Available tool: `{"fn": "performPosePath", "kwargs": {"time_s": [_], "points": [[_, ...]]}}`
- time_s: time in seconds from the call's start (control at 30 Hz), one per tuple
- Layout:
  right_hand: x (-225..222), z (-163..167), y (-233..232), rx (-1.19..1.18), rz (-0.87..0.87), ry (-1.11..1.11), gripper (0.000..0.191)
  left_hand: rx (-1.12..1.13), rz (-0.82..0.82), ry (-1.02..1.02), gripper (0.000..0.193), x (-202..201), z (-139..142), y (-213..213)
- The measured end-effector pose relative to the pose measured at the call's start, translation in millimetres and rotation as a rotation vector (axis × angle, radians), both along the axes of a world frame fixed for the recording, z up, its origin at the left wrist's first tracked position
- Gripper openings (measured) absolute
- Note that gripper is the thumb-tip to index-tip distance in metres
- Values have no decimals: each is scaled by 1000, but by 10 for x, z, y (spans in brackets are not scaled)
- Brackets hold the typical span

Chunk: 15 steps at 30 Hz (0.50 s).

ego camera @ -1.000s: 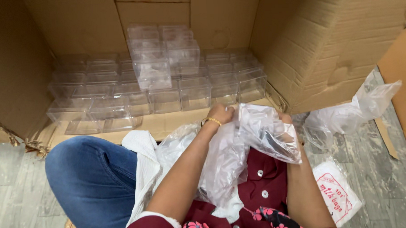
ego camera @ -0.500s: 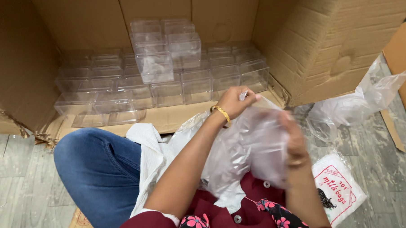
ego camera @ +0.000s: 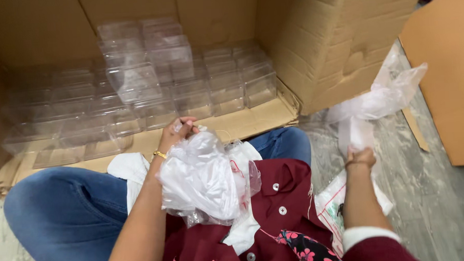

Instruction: The person sits on the floor and repeatedly removes small clear plastic containers from a plastic bag, then places them into a large cardboard box. The person continues this process, stacking the containers inside the box.

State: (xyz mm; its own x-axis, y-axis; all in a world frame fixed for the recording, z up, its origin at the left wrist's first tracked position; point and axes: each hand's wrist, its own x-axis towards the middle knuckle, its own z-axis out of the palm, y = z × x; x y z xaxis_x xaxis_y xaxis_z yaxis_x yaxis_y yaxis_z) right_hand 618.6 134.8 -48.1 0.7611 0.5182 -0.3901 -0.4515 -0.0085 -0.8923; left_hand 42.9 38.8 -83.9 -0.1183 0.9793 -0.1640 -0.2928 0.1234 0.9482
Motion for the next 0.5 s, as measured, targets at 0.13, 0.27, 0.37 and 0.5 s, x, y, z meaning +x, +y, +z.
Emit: {"fn": "performPosePath", "kwargs": {"time_s": [0.13, 0.27, 0.37, 0.5], "points": [[-99, 435, 650, 254, 606, 43, 27, 23, 35, -6, 41, -83, 100, -16], [-794, 1405, 371, 453, 427, -257, 45, -17, 64, -162, 44, -217, 205, -149], [-1675, 2022, -377, 845, 999, 57, 35, -7, 32, -153, 45, -457, 346, -177], [-2834, 2492, -1289, 1388, 1915, 397, 35, 146, -3, -32, 47, -1026, 634, -317]]}}
